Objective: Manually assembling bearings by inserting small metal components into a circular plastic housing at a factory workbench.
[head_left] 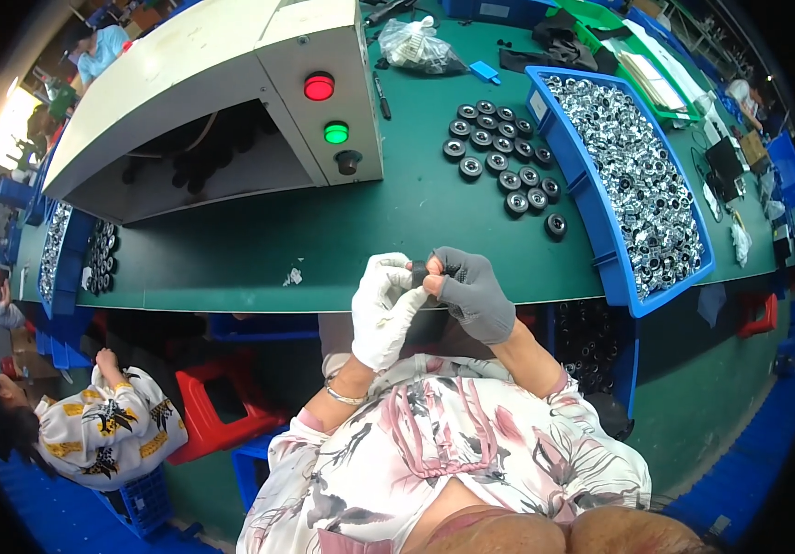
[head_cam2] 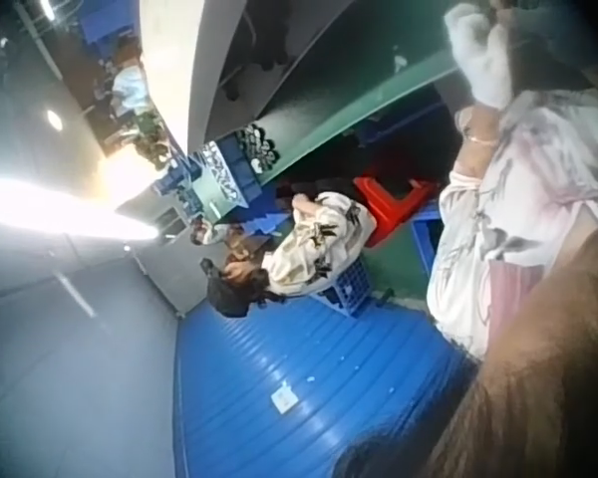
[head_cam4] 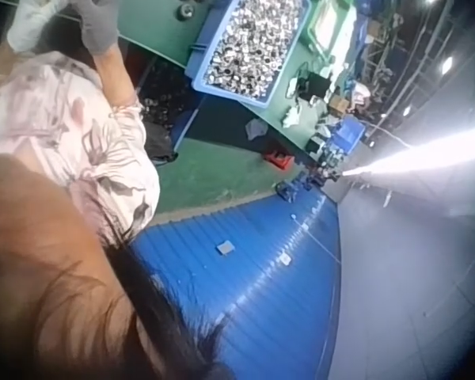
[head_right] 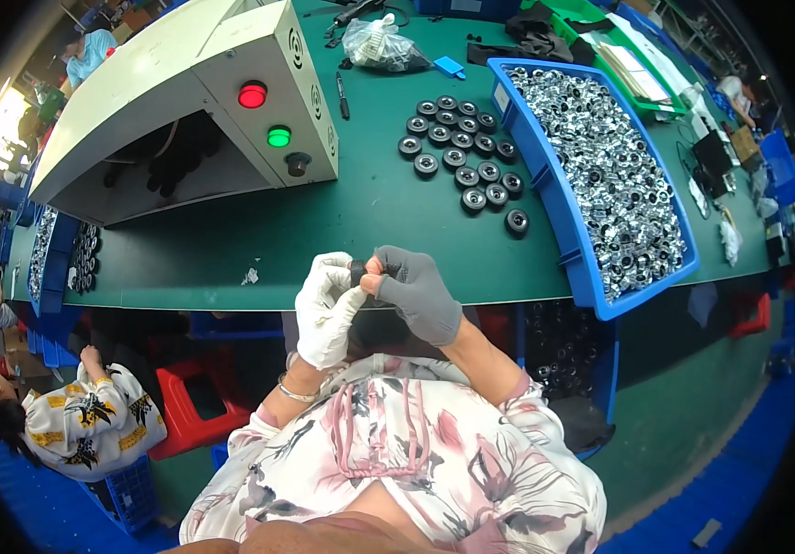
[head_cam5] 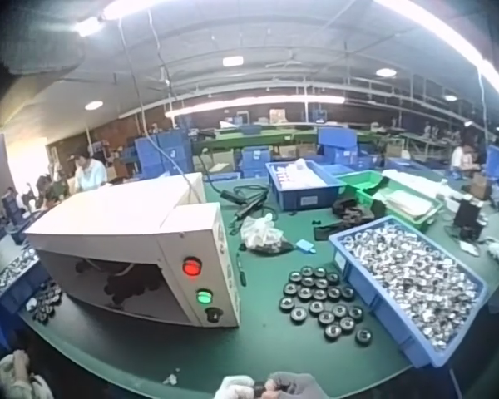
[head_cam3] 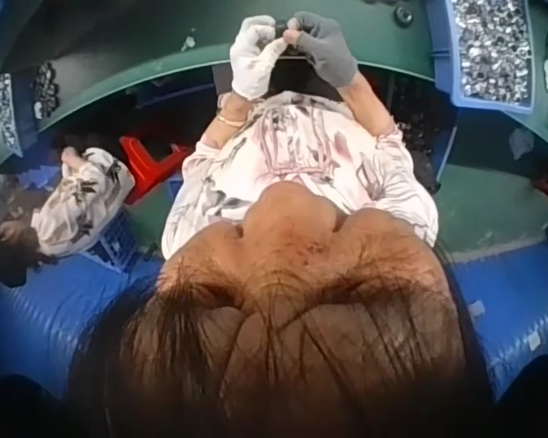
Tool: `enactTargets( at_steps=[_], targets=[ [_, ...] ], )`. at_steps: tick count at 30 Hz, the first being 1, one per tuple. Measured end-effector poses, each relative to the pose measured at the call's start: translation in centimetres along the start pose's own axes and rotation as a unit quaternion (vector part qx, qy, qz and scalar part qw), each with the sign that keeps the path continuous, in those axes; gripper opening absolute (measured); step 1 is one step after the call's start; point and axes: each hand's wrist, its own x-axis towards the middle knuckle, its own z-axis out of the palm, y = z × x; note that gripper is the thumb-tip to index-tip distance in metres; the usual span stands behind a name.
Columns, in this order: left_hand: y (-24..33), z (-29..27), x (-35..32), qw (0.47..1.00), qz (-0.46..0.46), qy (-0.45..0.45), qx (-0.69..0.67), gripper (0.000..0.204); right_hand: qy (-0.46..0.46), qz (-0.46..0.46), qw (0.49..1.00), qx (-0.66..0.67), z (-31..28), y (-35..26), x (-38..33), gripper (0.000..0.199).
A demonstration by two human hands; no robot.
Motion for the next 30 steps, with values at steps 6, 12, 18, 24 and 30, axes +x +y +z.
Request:
enactTargets(
  at_steps=[6, 12, 18, 24, 30],
  targets=[
    [0.0, -0.1, -0.4, 0.999, 0.033, 0.034, 0.025, 0.017, -0.004, 0.007, 0.998, -0.067, 0.3, -1.5, -0.2, 0.014],
    [0.5, -0.5, -0.3, 0.997, -0.044, -0.011, -0.055, 0.014, -0.016, -0.029, 0.995, -0.099, -0.2, -0.8, -0.2, 0.013],
    [-0.9, -0.4, -0.8, 0.996, -0.051, 0.034, -0.06, 0.012, -0.038, -0.039, 0.992, -0.111, -0.4, -0.9, 0.1, 0.011],
    [1.2, 0.6, 0.0, 0.958, -0.129, 0.092, -0.239, 0.024, -0.038, -0.091, 0.965, -0.244, -0.4, -1.5, 0.1, 0.012],
    [1.0, -0.8, 0.1, 0.998, -0.06, -0.022, -0.029, 0.034, -0.03, -0.177, 0.95, -0.255, -0.2, -0.7, 0.3, 0.014]
  ],
)
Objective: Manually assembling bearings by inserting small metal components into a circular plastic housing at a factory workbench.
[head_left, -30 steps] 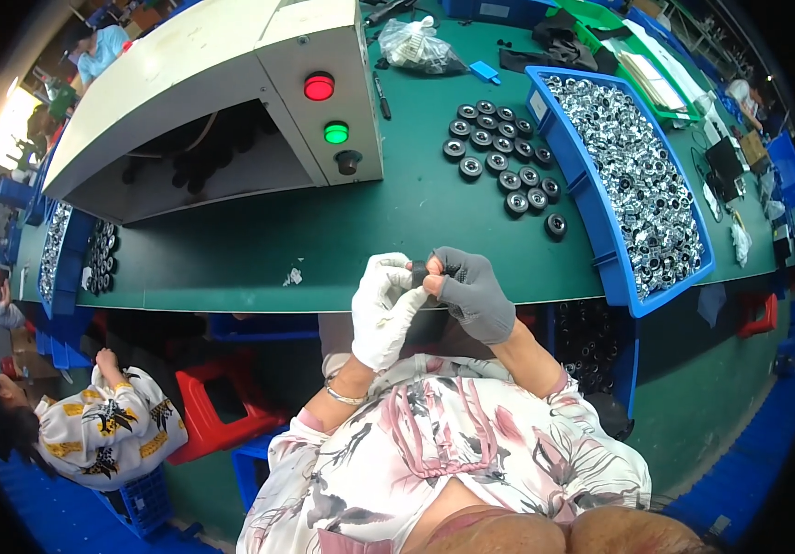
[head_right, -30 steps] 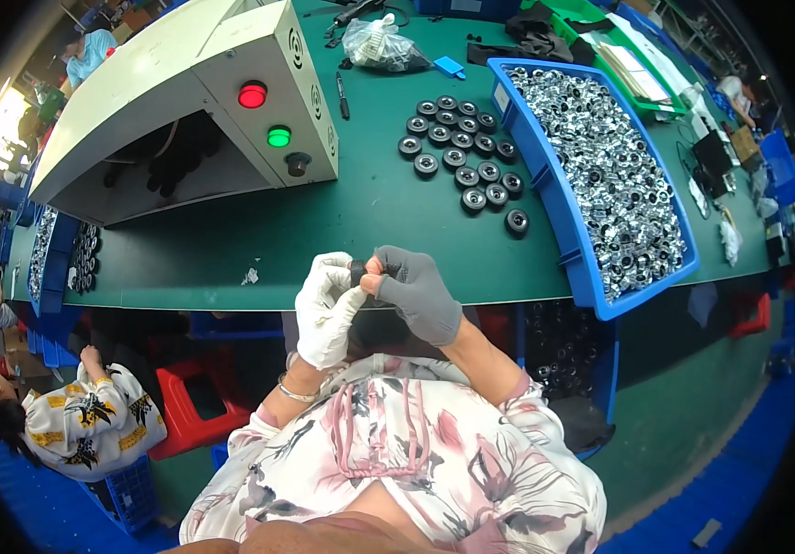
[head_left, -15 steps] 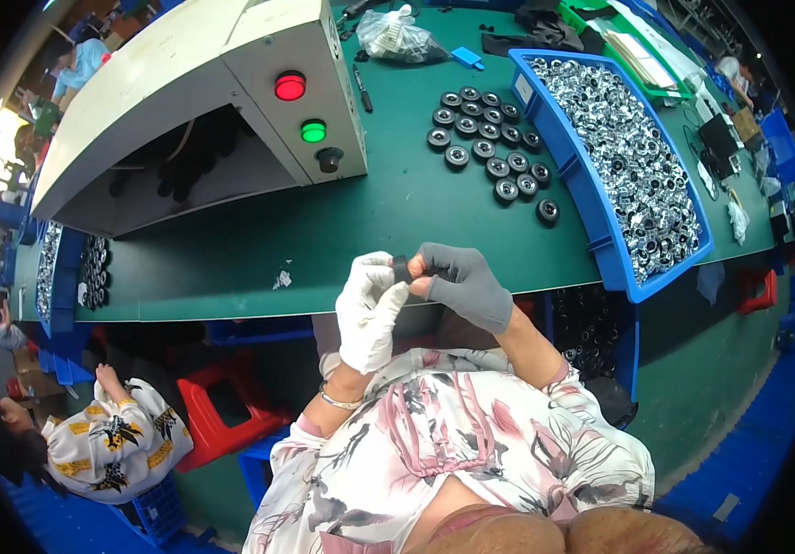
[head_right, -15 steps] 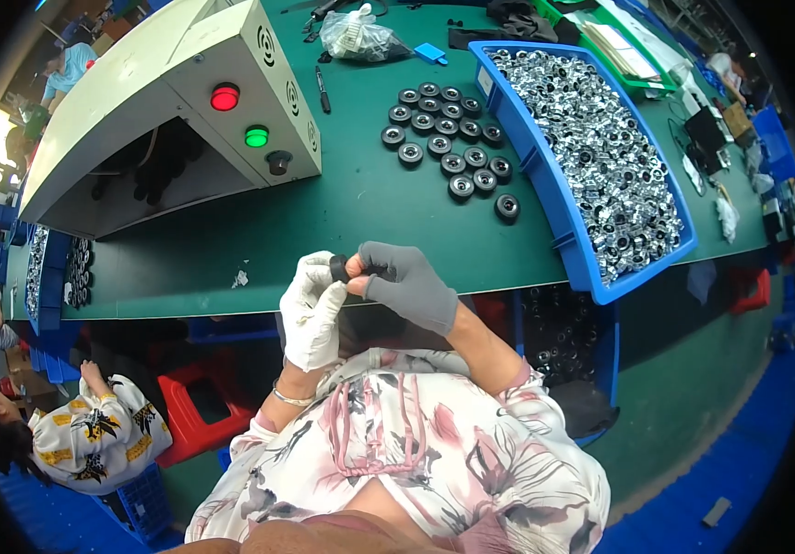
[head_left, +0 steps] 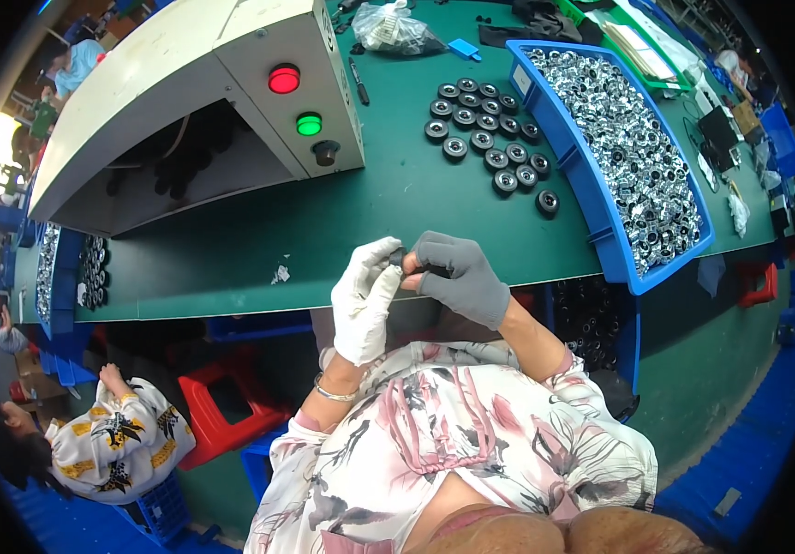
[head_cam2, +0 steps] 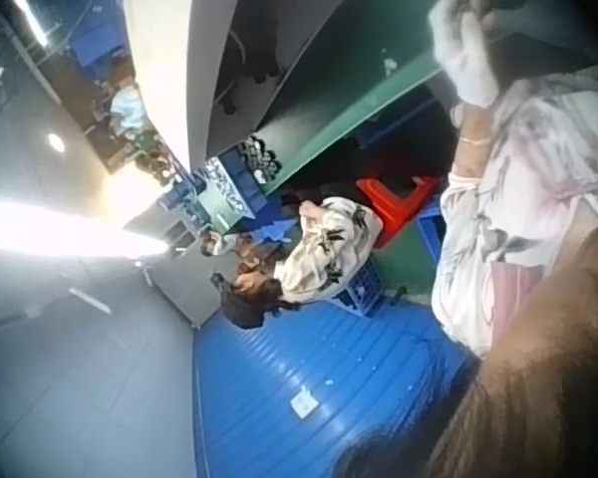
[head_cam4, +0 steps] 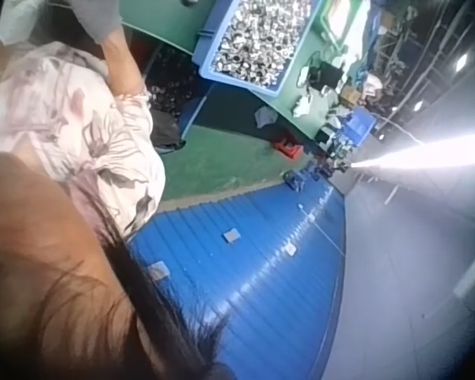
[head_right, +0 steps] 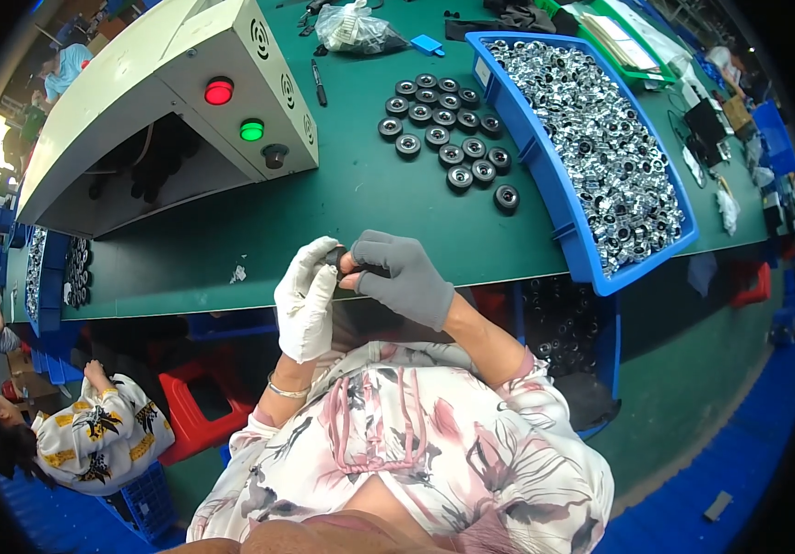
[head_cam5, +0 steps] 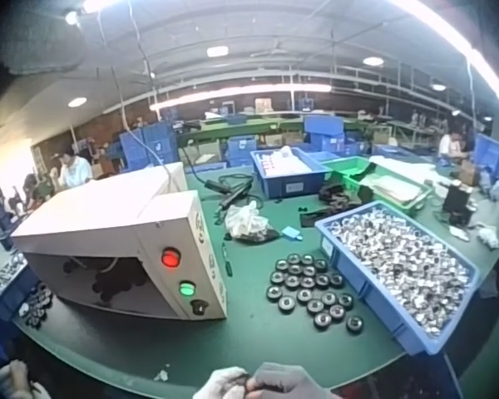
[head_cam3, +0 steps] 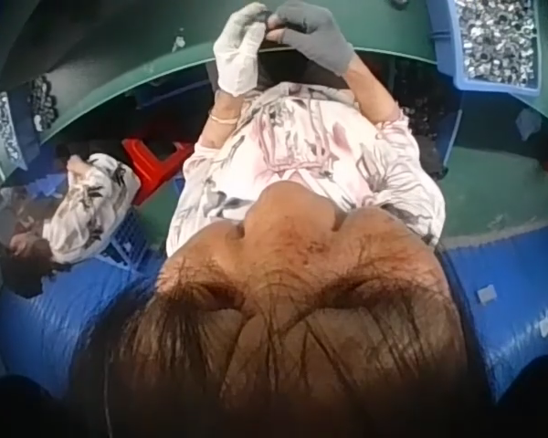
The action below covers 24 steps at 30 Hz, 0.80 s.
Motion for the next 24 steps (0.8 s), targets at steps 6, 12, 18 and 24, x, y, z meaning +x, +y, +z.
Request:
enactTargets(
  at_steps=[6, 12, 18, 24],
  targets=[
    [-0.1, -0.1, 0.5, 0.996, 0.001, 0.031, -0.081, 0.026, 0.029, -0.208, 0.954, -0.215, 0.5, 0.5, 0.5, 0.02],
    [-1.0, -0.2, 0.6, 0.994, -0.012, 0.027, -0.109, 0.025, 0.018, -0.213, 0.955, -0.204, 0.1, 0.3, 0.9, 0.024],
    [-0.3, 0.1, 0.4, 0.974, -0.082, 0.014, -0.213, 0.028, -0.019, -0.201, 0.962, -0.182, -0.9, -0.1, 0.9, 0.027],
    [-0.1, -0.5, 1.4, 0.978, -0.077, -0.023, -0.19, 0.023, 0.031, -0.078, 0.993, -0.081, -0.7, -1.1, 0.2, 0.021]
  ],
)
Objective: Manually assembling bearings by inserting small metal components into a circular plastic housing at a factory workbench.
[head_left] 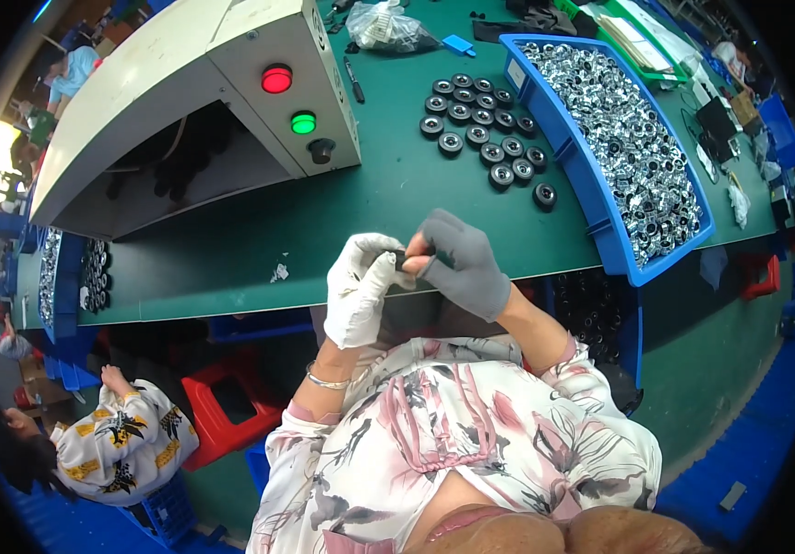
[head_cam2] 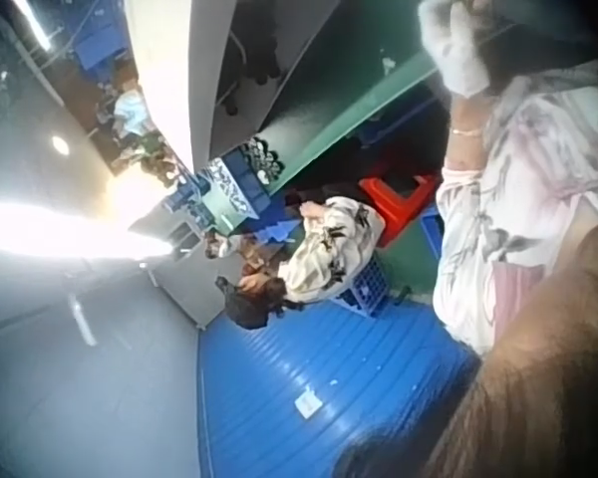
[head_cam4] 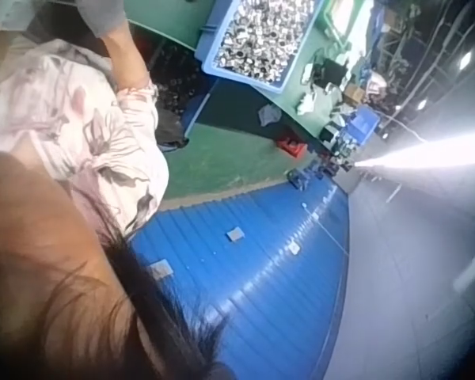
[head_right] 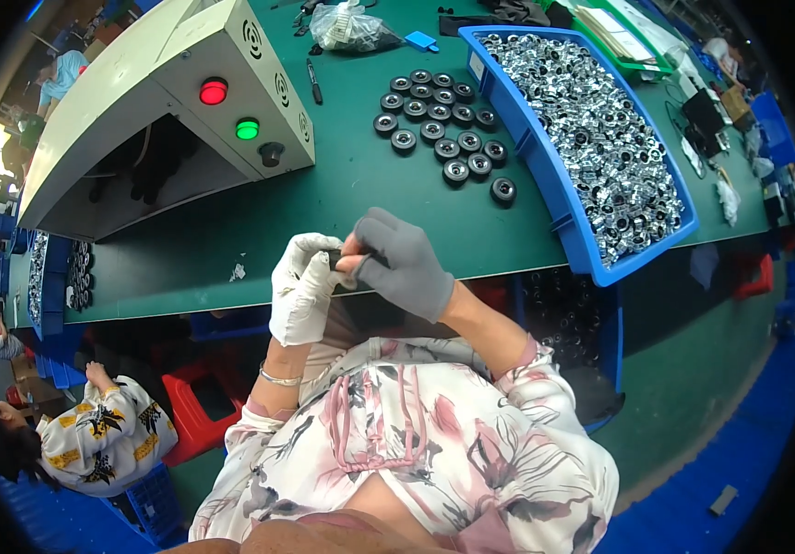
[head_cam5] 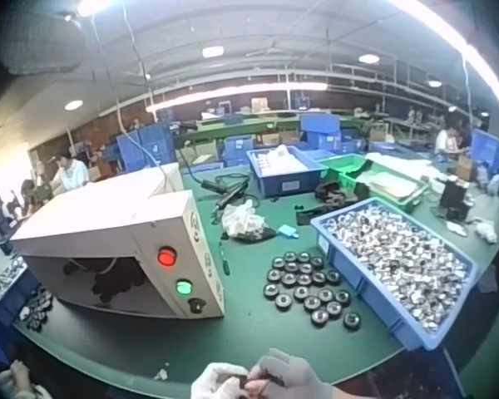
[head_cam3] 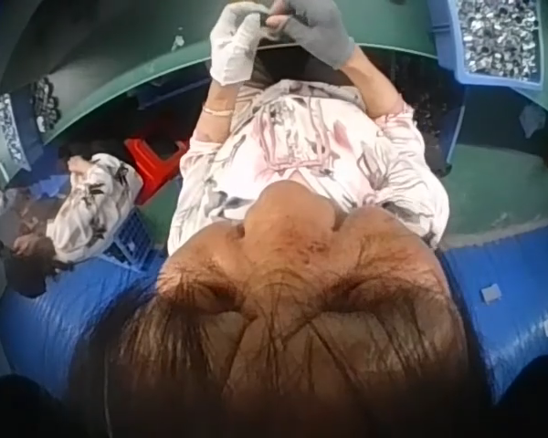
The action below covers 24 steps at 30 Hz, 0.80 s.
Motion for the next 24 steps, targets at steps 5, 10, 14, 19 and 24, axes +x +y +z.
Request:
enactTargets(
  at_steps=[5, 10, 14, 19, 24],
  targets=[
    [-1.3, 1.8, 0.1, 0.987, 0.128, 0.077, 0.056, 0.016, 0.086, 0.236, 0.926, 0.281, 0.9, 0.0, -1.5, 0.022],
    [-1.7, 1.6, -0.1, 0.946, 0.195, 0.068, 0.249, 0.016, 0.132, 0.248, 0.904, 0.323, 1.2, -0.4, -1.8, 0.035],
    [-2.4, 1.3, -0.2, 0.887, 0.272, 0.082, 0.364, 0.021, 0.106, 0.268, 0.906, 0.311, 0.3, -1.7, -1.4, 0.04],
    [-1.7, 1.9, -0.2, 0.957, 0.142, 0.049, 0.249, 0.051, 0.089, 0.251, 0.904, 0.333, 0.9, 0.0, -1.5, 0.043],
    [-1.5, 1.3, -0.1, 0.947, 0.157, 0.006, 0.281, 0.047, 0.075, 0.231, 0.927, 0.285, 0.5, -0.2, -1.5, 0.045]
  ],
)
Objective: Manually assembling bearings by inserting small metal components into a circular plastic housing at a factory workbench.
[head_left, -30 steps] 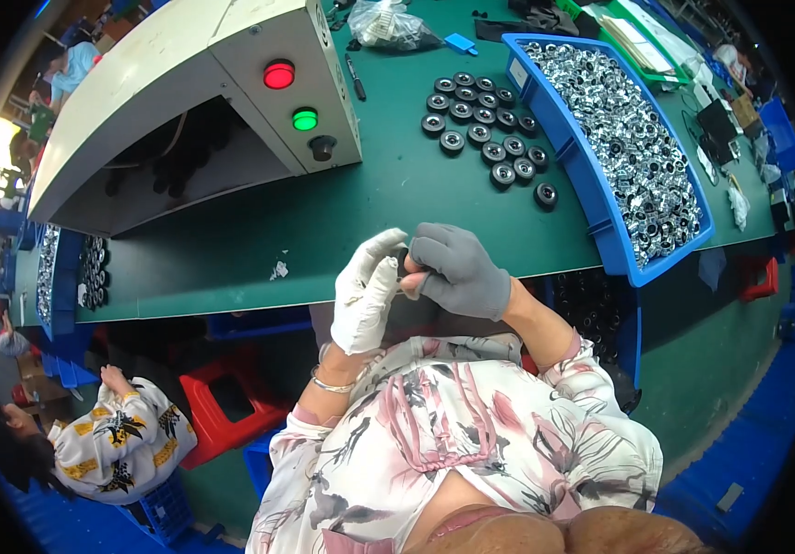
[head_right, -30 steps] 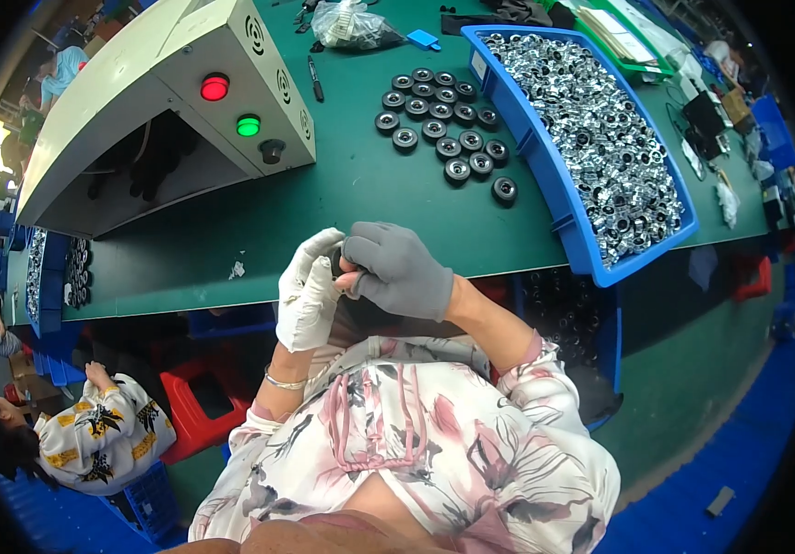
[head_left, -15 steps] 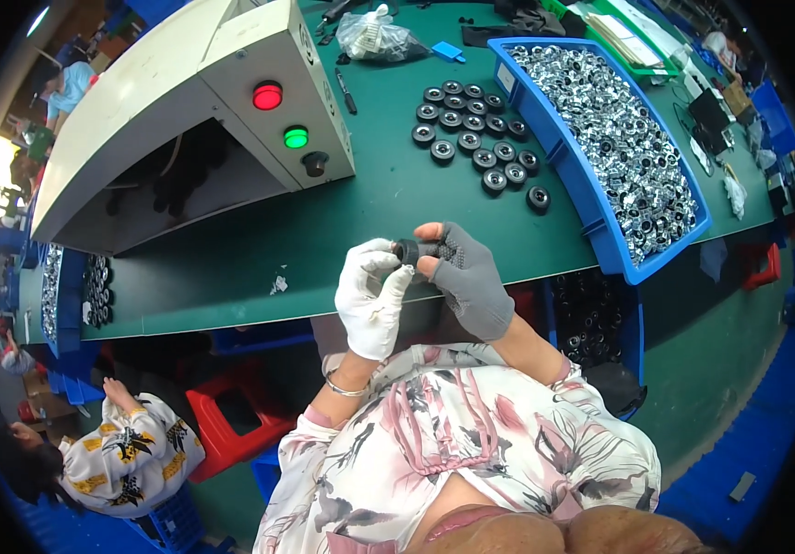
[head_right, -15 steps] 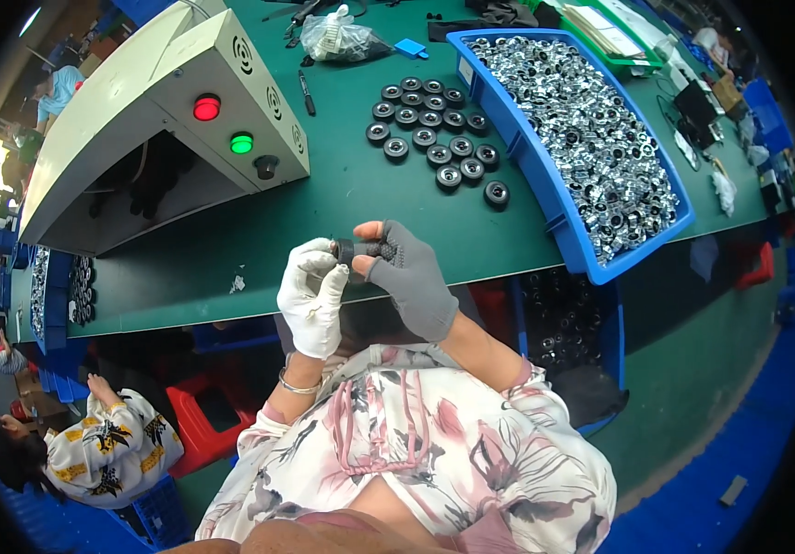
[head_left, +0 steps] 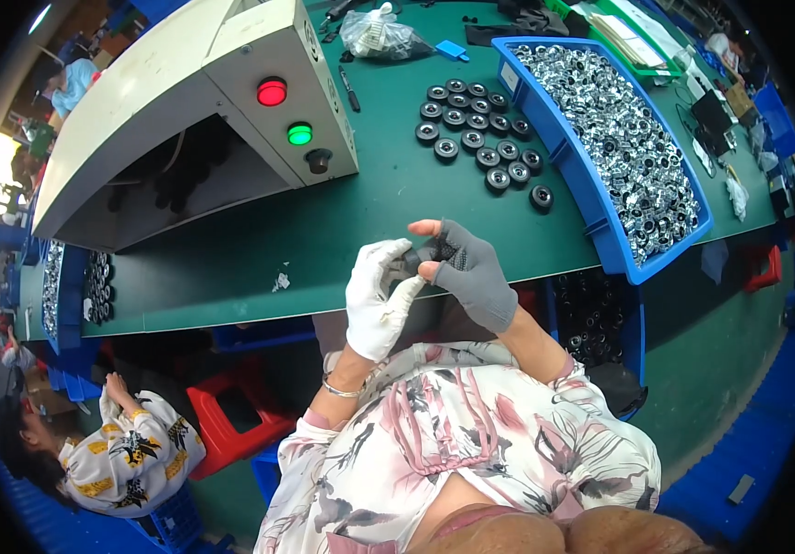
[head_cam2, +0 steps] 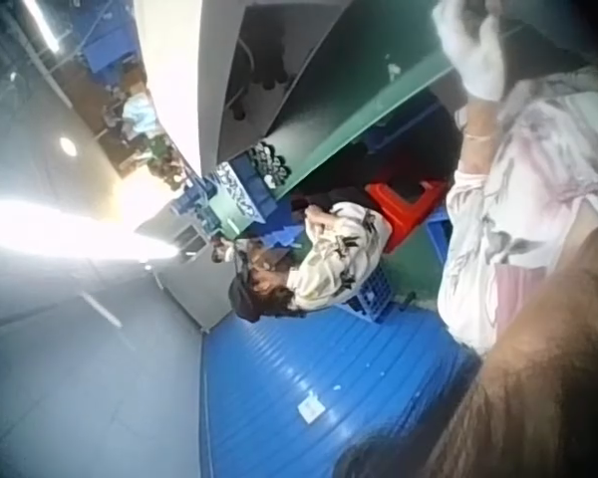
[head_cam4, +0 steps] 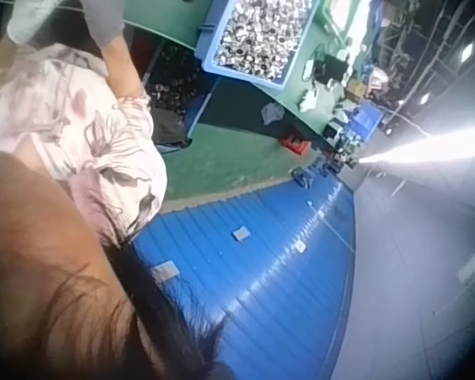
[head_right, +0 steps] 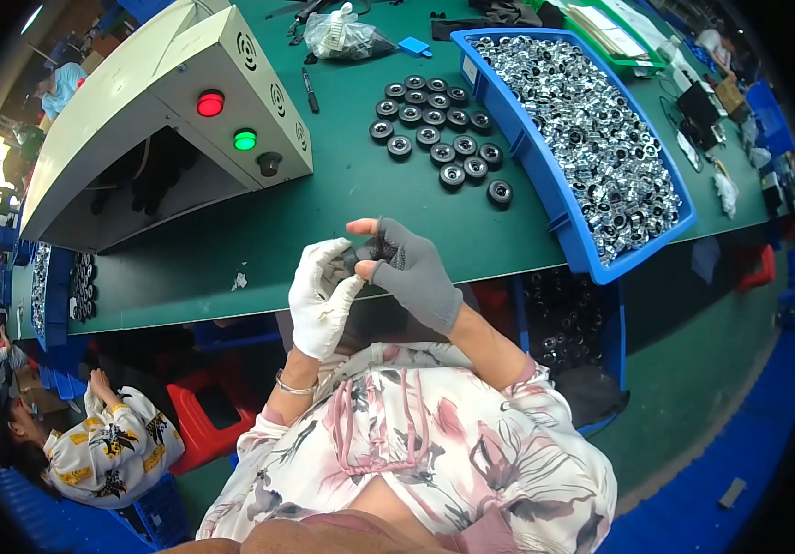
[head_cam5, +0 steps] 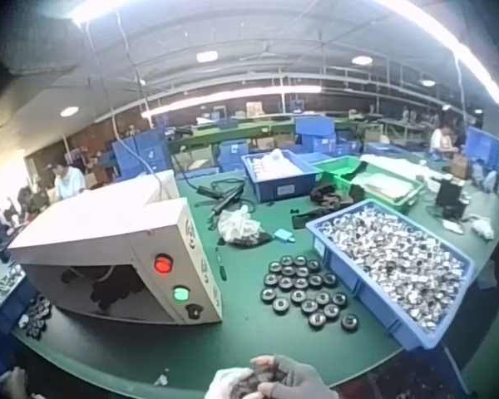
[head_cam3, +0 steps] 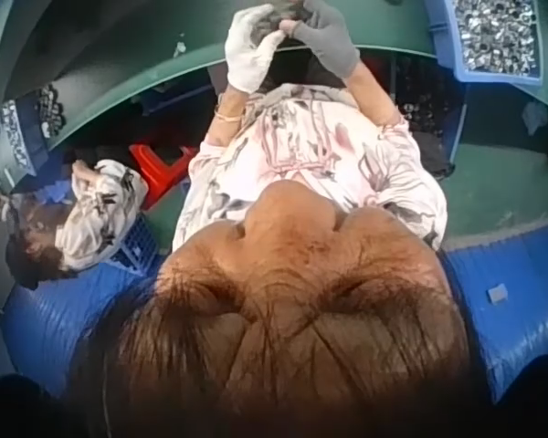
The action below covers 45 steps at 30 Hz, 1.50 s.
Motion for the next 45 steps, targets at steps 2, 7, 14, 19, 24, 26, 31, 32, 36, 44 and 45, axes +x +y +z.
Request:
enactTargets(
  at_steps=[2, 7, 14, 19, 24, 26, 31, 32, 36, 44, 45],
  targets=[
    [0.0, 0.5, 0.3, 1.0, 0.015, -0.01, -0.009, 0.046, -0.055, -0.025, 0.996, 0.058, -1.0, 0.3, 0.2, 0.044],
    [-0.7, 0.3, 0.5, 0.989, 0.082, -0.044, 0.115, 0.047, -0.042, -0.037, 0.993, -0.106, -1.6, -0.3, -0.8, 0.041],
    [0.9, 1.9, 0.4, 0.975, -0.118, 0.012, -0.189, 0.02, 0.291, -0.227, 0.85, -0.376, -12.9, -11.6, -1.1, 0.018],
    [-0.2, 3.2, 1.1, 0.961, -0.154, -0.007, -0.229, 0.015, 0.243, -0.123, 0.7, -0.66, -24.5, -14.9, 1.9, 0.015],
    [1.0, 3.9, 1.0, 0.93, -0.155, 0.03, -0.332, 0.024, 0.207, -0.057, 0.607, -0.765, -23.7, -13.7, 3.0, 0.015],
    [0.7, 3.4, 1.0, 0.96, -0.134, 0.015, -0.246, 0.024, 0.209, -0.082, 0.57, -0.791, -23.1, -13.4, 2.7, 0.016],
    [0.1, 3.3, 1.4, 0.969, -0.145, 0.02, -0.201, 0.022, 0.236, -0.052, 0.616, -0.75, -22.1, -14.3, 2.6, 0.015],
    [0.2, 3.5, 1.5, 0.96, -0.157, 0.018, -0.231, 0.022, 0.249, -0.115, 0.625, -0.731, -21.8, -14.5, 2.1, 0.012],
    [0.3, 4.2, 2.2, 0.927, -0.182, 0.005, -0.328, 0.026, 0.177, -0.114, 0.885, -0.415, -12.7, -14.3, -1.5, 0.016],
    [-0.6, 5.6, 2.0, 0.91, -0.189, 0.006, -0.369, 0.038, 0.023, -0.178, 0.908, -0.378, -4.4, -5.2, -0.4, 0.02],
    [-0.7, 5.4, 2.0, 0.903, -0.198, 0.01, -0.381, 0.038, 0.031, -0.204, 0.896, -0.393, -4.3, -4.5, -0.1, 0.021]
  ],
)
